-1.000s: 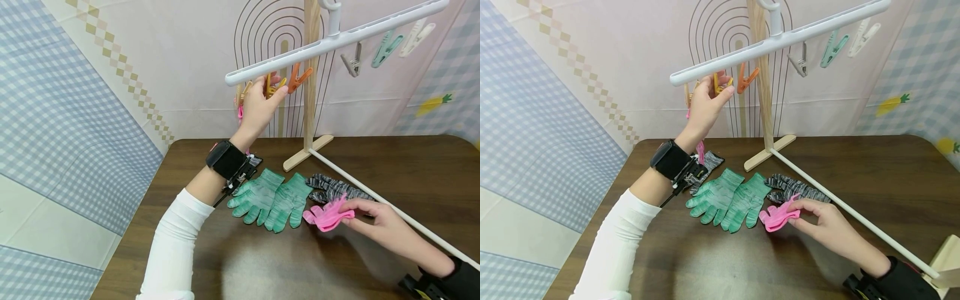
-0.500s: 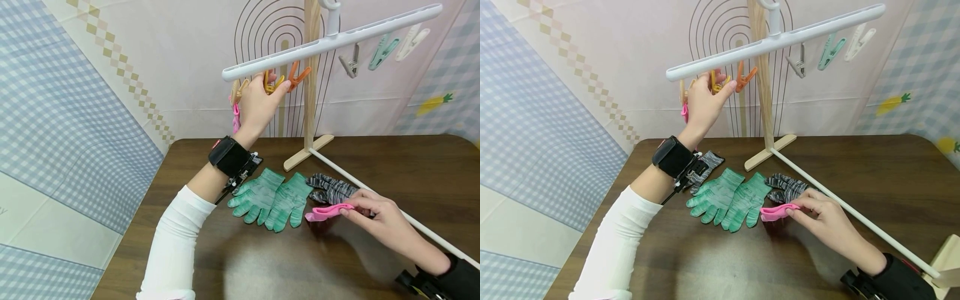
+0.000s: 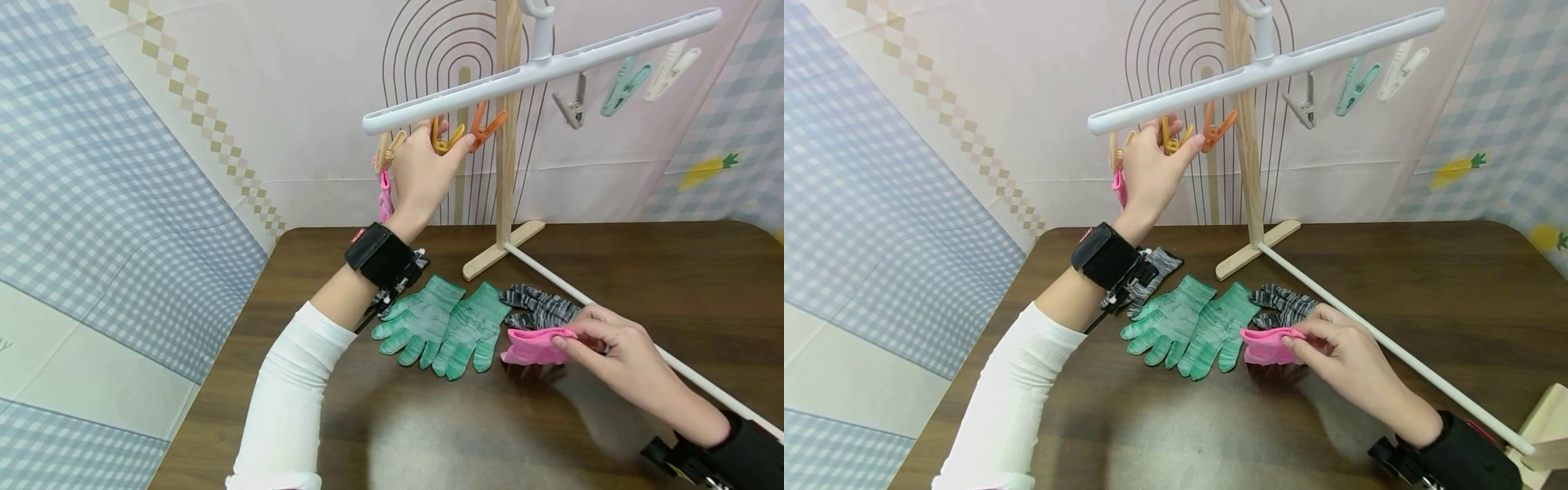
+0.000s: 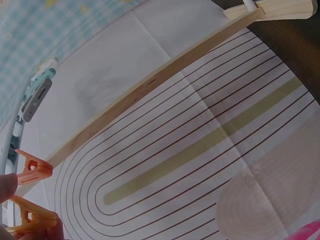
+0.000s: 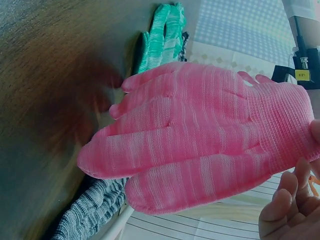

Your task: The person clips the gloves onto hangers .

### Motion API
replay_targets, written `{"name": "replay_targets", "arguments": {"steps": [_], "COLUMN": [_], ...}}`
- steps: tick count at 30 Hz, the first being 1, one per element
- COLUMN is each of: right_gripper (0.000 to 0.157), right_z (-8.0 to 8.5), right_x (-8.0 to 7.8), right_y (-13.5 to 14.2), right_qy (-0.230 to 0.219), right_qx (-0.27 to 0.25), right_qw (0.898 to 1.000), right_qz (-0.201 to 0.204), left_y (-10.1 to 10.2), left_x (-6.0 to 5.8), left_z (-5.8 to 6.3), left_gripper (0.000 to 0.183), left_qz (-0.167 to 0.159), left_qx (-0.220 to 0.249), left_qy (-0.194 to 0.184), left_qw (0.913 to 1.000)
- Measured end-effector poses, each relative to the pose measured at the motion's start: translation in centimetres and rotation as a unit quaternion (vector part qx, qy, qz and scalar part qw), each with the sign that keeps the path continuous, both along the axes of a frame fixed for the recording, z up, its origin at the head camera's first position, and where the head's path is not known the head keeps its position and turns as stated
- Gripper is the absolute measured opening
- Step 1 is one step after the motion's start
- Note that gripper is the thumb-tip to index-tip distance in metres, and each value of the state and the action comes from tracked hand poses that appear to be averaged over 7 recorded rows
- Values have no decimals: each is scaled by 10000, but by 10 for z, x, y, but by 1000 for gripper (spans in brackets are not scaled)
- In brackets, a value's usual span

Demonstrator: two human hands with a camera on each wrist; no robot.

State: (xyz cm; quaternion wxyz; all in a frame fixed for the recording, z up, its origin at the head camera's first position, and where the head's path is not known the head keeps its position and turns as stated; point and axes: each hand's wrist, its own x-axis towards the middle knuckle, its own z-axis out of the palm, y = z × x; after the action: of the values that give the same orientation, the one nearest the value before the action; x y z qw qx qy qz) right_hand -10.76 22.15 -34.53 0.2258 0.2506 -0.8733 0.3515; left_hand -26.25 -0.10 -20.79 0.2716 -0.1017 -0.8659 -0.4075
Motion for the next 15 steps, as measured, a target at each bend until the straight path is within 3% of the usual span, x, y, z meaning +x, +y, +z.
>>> {"name": "replay_targets", "arguments": {"steps": [7,15], "right_gripper": [28,29], "right_z": [-1,0], "right_x": [-5,-7], "right_y": [2,3], "right_qy": [-41,62], "right_qx": [-44,-100], "right_qw": [10000,9999], "right_qz": [-12,-8], "left_y": [1,0], "left_x": [-4,0], "left_z": [-4,-5], "left_gripper": [39,39], "left_qz": [-11,-345], "left_qx": [60,271], "left_qy": [202,55], "left_qw": [9998,9990]}}
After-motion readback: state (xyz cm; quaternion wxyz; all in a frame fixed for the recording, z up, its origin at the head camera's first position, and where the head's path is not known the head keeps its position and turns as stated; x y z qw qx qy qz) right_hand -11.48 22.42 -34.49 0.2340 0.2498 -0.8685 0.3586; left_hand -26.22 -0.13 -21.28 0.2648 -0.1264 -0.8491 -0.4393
